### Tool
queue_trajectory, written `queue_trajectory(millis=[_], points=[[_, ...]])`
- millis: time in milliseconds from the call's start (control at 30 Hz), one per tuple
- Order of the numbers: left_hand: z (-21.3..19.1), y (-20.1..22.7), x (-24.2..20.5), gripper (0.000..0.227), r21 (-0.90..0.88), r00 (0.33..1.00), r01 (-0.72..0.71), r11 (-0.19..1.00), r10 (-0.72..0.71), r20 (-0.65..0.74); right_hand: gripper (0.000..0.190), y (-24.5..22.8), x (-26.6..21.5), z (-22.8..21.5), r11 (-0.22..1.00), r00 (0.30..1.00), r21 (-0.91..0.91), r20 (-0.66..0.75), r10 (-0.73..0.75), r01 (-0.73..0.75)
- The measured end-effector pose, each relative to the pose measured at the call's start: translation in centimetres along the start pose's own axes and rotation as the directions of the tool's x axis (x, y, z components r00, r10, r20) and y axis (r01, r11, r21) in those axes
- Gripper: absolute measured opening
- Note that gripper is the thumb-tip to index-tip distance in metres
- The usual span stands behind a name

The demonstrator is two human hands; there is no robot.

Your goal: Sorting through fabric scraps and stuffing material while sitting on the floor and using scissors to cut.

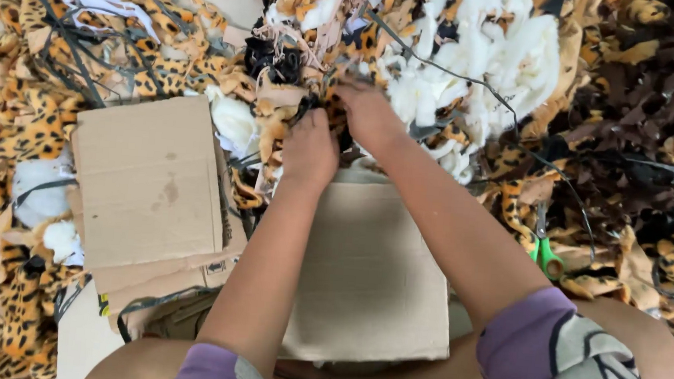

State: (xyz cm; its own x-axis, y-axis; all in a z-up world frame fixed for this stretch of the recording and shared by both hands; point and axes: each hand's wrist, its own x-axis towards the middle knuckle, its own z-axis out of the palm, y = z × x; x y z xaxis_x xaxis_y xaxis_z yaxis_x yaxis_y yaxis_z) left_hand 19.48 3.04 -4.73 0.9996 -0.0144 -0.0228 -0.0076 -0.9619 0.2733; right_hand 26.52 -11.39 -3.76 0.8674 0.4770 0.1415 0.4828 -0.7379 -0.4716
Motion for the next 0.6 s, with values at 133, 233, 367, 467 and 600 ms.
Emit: queue_trajectory(millis=[133, 233, 367, 467, 600], points=[[-0.9, -2.2, 1.0, 0.046, 0.089, 0.998, 0.06, 0.994, -0.062, 0.03, 0.053, -0.7, 1.1, -3.4, 0.945, 0.999, -0.327, 0.034, 0.004, 0.007], [-4.3, -1.8, 1.3, 0.057, 0.047, 0.992, 0.1, 0.994, -0.103, 0.076, 0.026, 0.3, 3.4, -4.3, 0.966, 0.987, -0.243, 0.113, 0.114, -0.084], [-7.5, -0.9, 0.5, 0.055, -0.142, 0.991, 0.11, 0.984, -0.12, -0.061, 0.03, -0.6, 3.1, -9.3, 0.962, 0.991, 0.25, -0.045, 0.128, -0.113], [-11.6, 1.1, 0.0, 0.054, -0.431, 0.977, 0.041, 0.901, -0.126, -0.172, 0.051, -3.3, 1.9, -15.6, 0.893, 0.972, 0.387, 0.06, 0.225, -0.231], [-18.1, 4.6, -2.0, 0.073, -0.817, 0.997, -0.016, 0.577, -0.049, -0.054, 0.056, -8.1, -0.7, -22.2, 0.806, 0.935, 0.474, 0.172, 0.311, -0.355]])
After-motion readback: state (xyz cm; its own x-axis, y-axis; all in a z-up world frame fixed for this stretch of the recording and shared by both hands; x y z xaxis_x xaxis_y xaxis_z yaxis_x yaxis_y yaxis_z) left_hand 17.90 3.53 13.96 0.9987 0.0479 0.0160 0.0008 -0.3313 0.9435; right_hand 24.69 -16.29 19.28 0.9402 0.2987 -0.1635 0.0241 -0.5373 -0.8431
